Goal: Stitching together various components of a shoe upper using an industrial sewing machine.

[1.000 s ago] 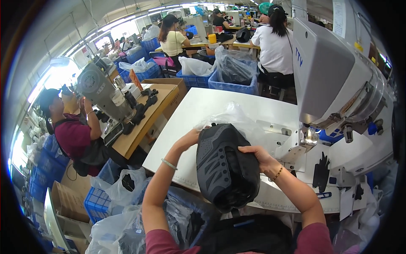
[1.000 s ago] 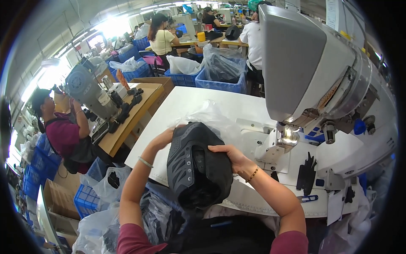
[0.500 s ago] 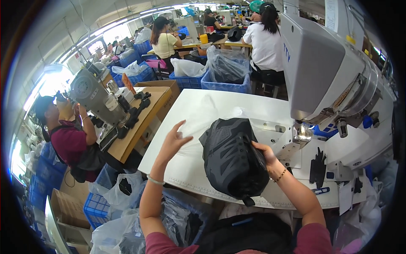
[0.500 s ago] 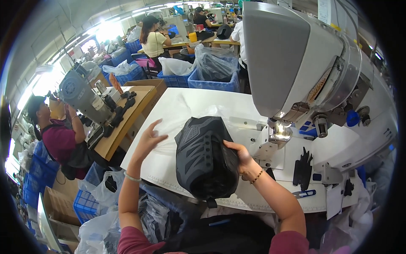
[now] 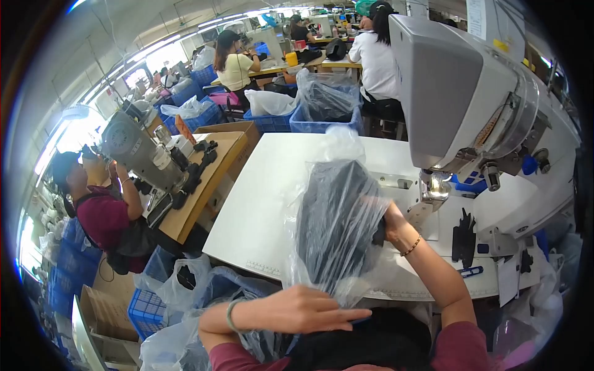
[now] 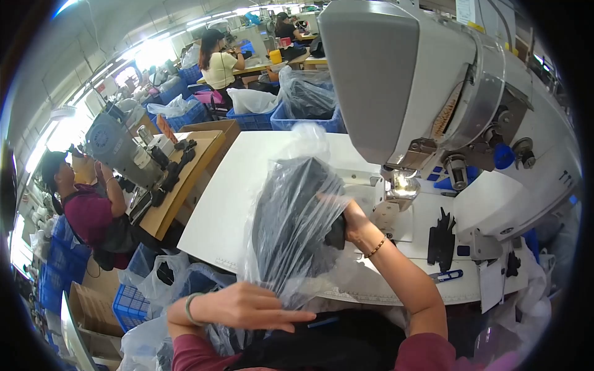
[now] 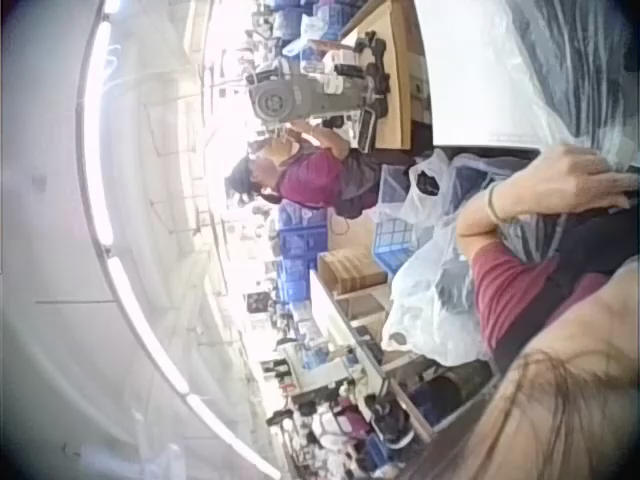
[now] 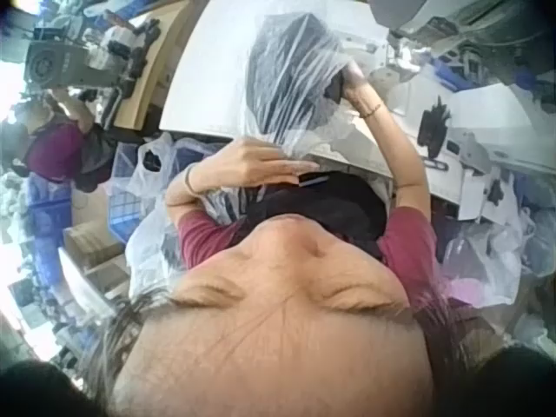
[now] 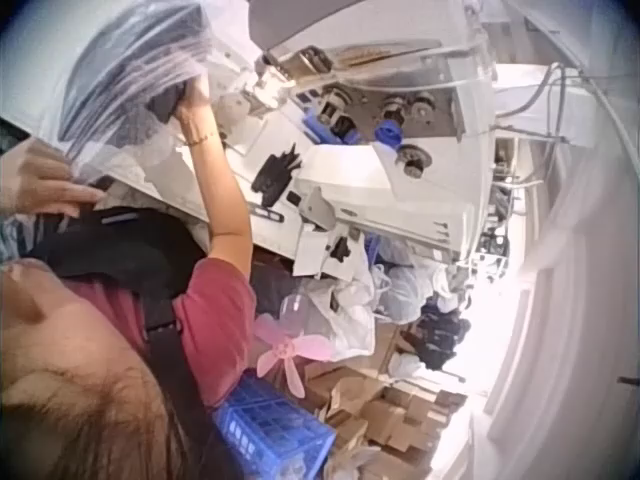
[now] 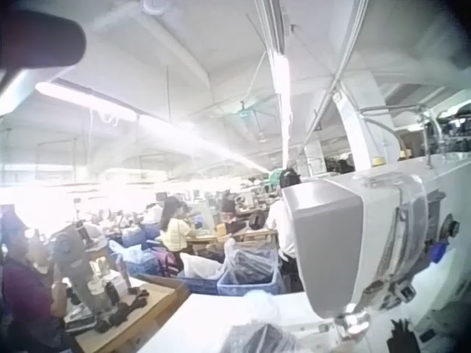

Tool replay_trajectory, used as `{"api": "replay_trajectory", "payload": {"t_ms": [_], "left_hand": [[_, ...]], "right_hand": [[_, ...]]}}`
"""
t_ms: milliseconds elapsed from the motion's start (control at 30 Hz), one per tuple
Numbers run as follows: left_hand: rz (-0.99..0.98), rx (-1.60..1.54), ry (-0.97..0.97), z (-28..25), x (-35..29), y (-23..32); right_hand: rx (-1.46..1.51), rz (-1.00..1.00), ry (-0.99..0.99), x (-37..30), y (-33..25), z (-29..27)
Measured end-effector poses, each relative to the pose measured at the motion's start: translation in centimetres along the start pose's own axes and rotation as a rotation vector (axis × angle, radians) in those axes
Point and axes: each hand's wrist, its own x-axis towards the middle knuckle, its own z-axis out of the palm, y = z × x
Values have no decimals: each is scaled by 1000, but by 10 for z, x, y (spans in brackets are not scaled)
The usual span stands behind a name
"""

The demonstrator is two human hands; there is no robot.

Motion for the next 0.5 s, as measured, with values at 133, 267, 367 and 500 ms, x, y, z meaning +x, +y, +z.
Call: {"api": "replay_trajectory", "payload": {"t_ms": [133,267,367,500], "left_hand": [[-471,234,331,-11,-17,-5],[-541,446,618,-7,-41,-51],[-700,407,836,24,-57,-79],[-964,415,924,22,-59,-58]], "right_hand": [[96,-161,-44,-4,-1,6],[117,-328,-563,16,3,-20],[155,-281,-562,51,12,-25],[-147,-394,-55,79,24,27]]}}
